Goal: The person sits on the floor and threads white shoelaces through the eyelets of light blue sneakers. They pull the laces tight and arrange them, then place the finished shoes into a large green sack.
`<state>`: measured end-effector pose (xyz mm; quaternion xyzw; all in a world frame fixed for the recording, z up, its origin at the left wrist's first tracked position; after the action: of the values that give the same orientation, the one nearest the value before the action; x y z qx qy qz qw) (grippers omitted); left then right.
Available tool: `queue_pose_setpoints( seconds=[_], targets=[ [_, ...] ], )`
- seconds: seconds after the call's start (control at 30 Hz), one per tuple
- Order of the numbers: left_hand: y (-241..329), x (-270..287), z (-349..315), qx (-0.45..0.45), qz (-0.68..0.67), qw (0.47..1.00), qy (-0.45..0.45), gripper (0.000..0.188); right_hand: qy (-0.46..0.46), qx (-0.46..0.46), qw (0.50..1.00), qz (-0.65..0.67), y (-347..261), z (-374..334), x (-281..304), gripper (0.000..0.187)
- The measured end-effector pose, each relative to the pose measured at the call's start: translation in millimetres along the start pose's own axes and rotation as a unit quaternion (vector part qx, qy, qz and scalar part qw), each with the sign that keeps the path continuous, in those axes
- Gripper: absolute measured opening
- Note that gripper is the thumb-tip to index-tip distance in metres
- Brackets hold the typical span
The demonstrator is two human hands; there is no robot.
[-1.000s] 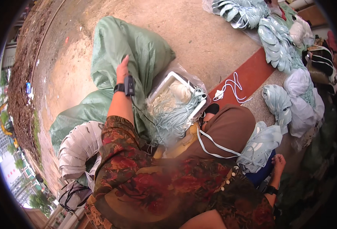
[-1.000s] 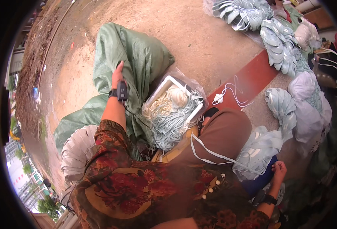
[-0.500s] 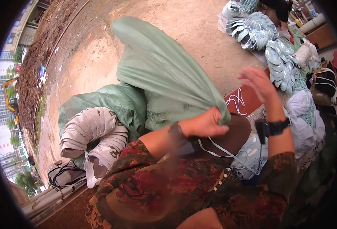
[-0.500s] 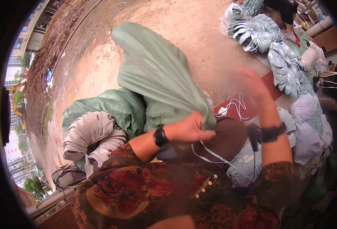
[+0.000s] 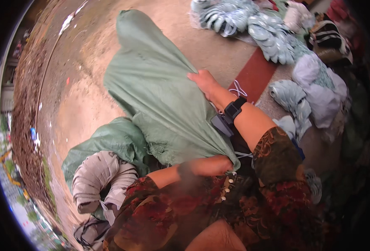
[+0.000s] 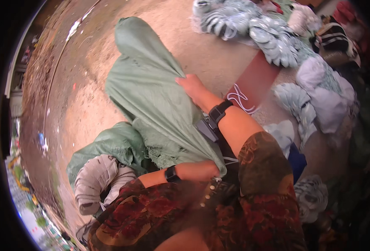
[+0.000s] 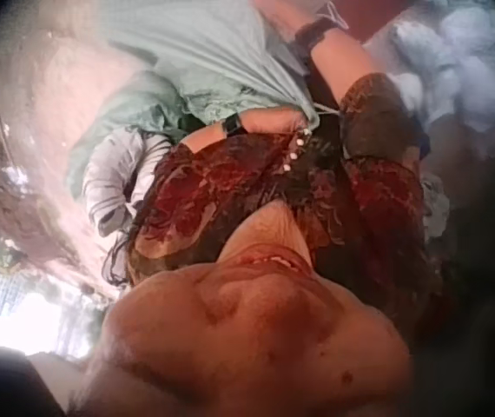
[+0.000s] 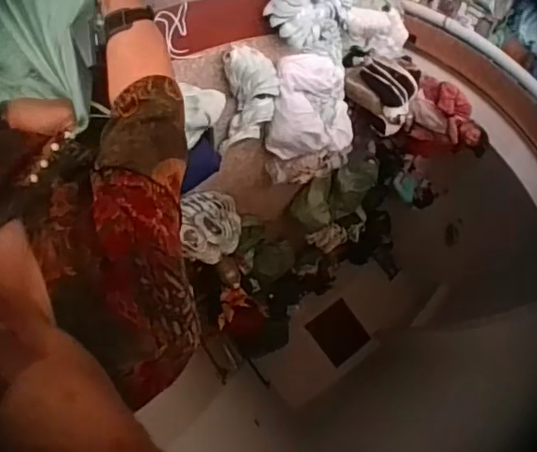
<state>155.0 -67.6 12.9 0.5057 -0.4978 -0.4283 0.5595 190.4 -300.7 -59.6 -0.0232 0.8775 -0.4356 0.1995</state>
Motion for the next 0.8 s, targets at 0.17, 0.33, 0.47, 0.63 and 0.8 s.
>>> queue_pose_setpoints(
  seconds=[0.17,0.33,0.47,0.63,0.8],
  targets=[
    [-38,-11,-41,0.109,-0.172,0.977,0.069,0.022,-0.007,0.047,0.982,-0.183,-49,-96,-27,0.033],
    [-73,51,-138,0.230,-0.312,0.912,0.134,0.029,-0.048,0.108,0.975,-0.190,17,-206,18,0.030],
    [-179,80,-251,0.340,-0.282,0.764,0.471,0.020,-0.104,-0.015,0.923,-0.370,65,-237,21,0.039],
    [-190,172,-194,0.223,-0.183,0.685,0.669,0.020,-0.082,0.031,0.914,-0.396,91,-210,36,0.037],
    [-121,228,-30,0.143,-0.119,0.815,0.549,0.043,-0.058,0.008,0.919,-0.390,93,-190,42,0.032]
  ],
)
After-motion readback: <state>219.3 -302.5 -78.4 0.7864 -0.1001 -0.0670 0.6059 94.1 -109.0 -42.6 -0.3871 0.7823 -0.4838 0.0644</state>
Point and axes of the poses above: each hand's wrist, its own z-axis towards the middle knuckle, its own x-axis out of the back of the hand, y = z × x, the point moved 7 cm from there along z, towards the middle knuckle, and after that the axes turned 4 degrees about -x, right-handed, at the moved point
